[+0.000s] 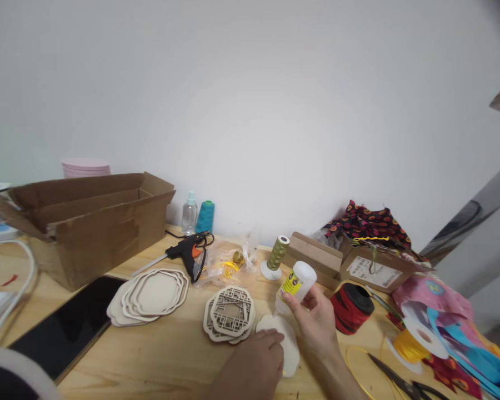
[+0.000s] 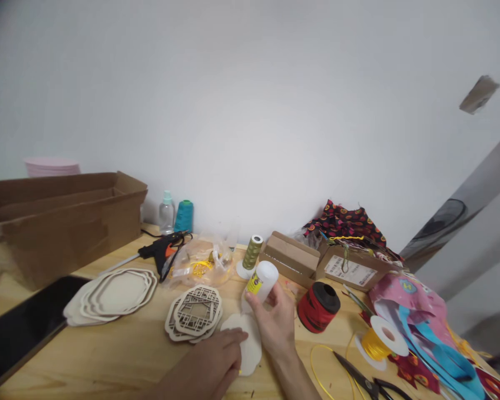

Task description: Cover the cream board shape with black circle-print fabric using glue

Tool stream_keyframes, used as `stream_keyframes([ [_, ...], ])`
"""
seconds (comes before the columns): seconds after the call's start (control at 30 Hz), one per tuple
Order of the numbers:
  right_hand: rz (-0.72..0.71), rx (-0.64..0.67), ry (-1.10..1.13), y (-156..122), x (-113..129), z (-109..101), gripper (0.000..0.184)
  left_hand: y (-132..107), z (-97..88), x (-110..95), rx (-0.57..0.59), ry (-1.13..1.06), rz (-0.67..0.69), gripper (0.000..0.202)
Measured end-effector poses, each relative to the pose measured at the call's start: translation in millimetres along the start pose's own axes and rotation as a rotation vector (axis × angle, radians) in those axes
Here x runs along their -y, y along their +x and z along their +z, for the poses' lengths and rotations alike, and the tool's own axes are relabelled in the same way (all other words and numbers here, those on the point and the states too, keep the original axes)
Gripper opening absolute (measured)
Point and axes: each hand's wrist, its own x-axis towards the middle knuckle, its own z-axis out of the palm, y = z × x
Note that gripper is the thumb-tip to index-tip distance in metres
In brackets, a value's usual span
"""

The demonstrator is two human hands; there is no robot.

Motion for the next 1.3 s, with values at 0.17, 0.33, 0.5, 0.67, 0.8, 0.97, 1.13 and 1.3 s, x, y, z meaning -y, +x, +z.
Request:
stream_keyframes([
  [0.17,-0.009,0.034,-0.018,-1,1,1,0.022,-1,-3.0,-1,0.009,-0.035,-0.015,0.024],
  [0.33,-0.005,0.046,-0.029,1,2,0,0.021,-3,-8.8,-6,0.049,-0.042,-0.037,0.022],
  [0.5,-0.043,0.016,-0.028,0,6,2,0.022,-3,-12.7,-8,0.045,-0.084,-0.056,0.022],
  [0.67,-0.058,0.027,-0.056,0,6,2,0.019,-3,-13.8,-8,0.042,-0.083,-0.044,0.023],
  [0.8,-0.060,0.020,-0.059,1,6,1,0.020,-3,-14.7,-8,0.033,-0.105,-0.066,0.023],
  [0.97,-0.050,0.013,-0.054,1,8,0,0.019,-3,-15.9,-9,0.050,-0.100,-0.091,0.023],
  [1.13,-0.052,-0.020,-0.065,2,11,-4,0.018,-5,-15.5,-9,0.045,-0.124,-0.107,0.022],
  [1.3,-0.077,-0.002,-0.091,2,10,-4,0.019,-5,-18.3,-11,0.053,-0.133,-0.124,0.022],
])
